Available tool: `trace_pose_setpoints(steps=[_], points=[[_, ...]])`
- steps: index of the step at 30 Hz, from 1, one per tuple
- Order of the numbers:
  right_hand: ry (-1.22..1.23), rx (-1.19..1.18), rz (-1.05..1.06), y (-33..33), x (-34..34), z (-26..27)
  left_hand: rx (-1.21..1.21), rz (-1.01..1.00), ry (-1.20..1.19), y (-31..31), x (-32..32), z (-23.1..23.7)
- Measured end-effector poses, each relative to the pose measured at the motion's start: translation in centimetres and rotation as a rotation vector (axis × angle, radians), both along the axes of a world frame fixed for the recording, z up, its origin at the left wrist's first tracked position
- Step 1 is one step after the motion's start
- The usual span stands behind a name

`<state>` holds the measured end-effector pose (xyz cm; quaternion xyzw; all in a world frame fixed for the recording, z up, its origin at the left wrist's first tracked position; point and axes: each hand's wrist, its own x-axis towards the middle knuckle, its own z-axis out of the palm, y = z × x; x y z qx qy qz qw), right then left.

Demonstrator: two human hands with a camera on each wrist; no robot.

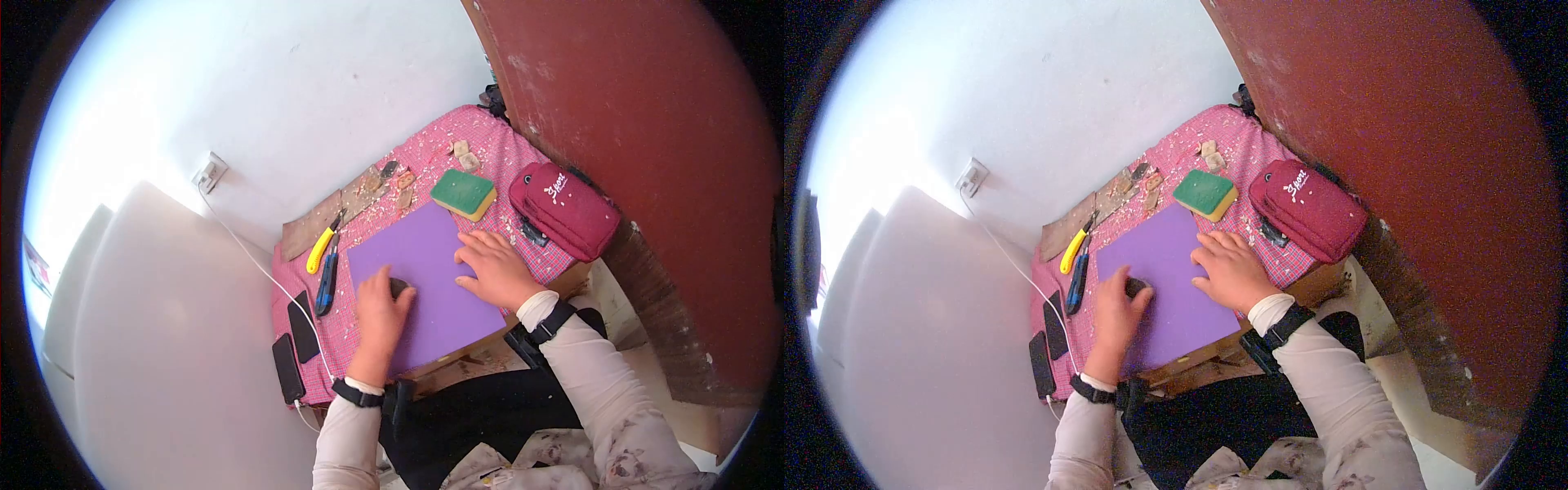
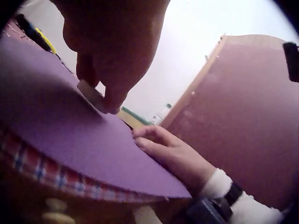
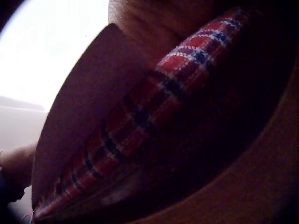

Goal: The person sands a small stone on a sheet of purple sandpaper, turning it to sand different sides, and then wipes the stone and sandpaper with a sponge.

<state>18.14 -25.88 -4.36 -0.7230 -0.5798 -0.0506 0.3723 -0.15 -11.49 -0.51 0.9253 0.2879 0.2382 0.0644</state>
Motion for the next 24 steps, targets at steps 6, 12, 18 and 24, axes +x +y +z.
trace_pose_setpoints(steps=[6, 12, 18, 24], points=[[-0.054, 0.051, -0.016, 0.2, 0.0, -0.6, 0.001, -0.057, 0.0, -1.0, 0.0, -0.8], [-0.034, 0.034, -0.006, 0.1, 0.1, -0.3, -0.001, -0.015, 0.007, -0.2, -0.3, 0.2], [-0.027, 0.041, 0.007, 0.1, 0.1, -0.3, -0.059, -0.038, 0.019, -0.2, -0.1, -0.4], [-0.035, 0.062, 0.004, 0.0, 0.1, -0.4, -0.03, 0.007, 0.022, -0.1, -0.2, 0.5]])
